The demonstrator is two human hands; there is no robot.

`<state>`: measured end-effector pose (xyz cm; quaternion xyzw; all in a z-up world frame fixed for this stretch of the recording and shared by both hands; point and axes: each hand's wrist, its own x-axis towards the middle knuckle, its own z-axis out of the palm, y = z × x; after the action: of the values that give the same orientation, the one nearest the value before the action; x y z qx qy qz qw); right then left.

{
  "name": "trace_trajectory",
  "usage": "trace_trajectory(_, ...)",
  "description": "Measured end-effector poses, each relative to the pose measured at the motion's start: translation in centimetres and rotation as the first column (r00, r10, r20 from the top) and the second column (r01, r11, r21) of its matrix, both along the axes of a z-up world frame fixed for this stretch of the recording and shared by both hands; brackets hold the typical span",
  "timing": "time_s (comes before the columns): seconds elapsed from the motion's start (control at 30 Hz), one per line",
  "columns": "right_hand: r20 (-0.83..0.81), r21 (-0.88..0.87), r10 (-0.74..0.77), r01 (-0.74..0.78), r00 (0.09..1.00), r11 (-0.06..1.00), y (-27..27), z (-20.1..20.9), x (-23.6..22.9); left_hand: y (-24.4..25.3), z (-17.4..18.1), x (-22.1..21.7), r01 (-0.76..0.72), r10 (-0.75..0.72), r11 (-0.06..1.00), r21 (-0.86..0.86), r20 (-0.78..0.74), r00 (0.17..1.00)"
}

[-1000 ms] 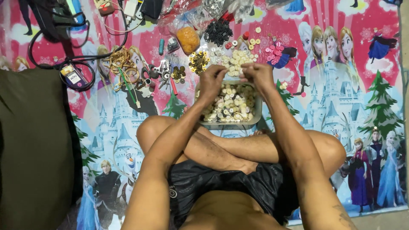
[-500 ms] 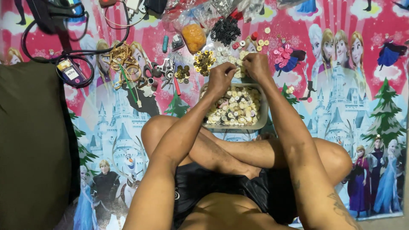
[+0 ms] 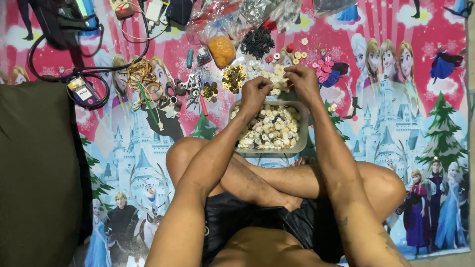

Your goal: Sort small decorative buttons and beads from a plastic container onto a mat

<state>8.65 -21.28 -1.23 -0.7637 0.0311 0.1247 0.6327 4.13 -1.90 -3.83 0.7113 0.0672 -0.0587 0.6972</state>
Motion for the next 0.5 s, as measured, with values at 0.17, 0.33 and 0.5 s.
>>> trace_trajectory(0.17,-0.135,0.224,-0.063,0.093,0.989,0.970,2.4,2.5,-3.1,-0.2,1.1,0.0,0.010,-0.010,1.000,-0.002,-0.039,0.999)
trace_trajectory(0.33,-0.199,0.182,-0.139,0.176,0.970,0.967,3.0,1.5,-3.9,-0.5,0.4,-0.7,0.033,-0.049,0.992,0.118,0.135,0.990)
trace_trajectory(0.5,-0.271,0.249,-0.214,0.283,0.938,0.926,2.4,1.6,-3.5,-0.8,-1.5,-0.9,0.061,-0.145,0.961,0.269,0.304,0.942)
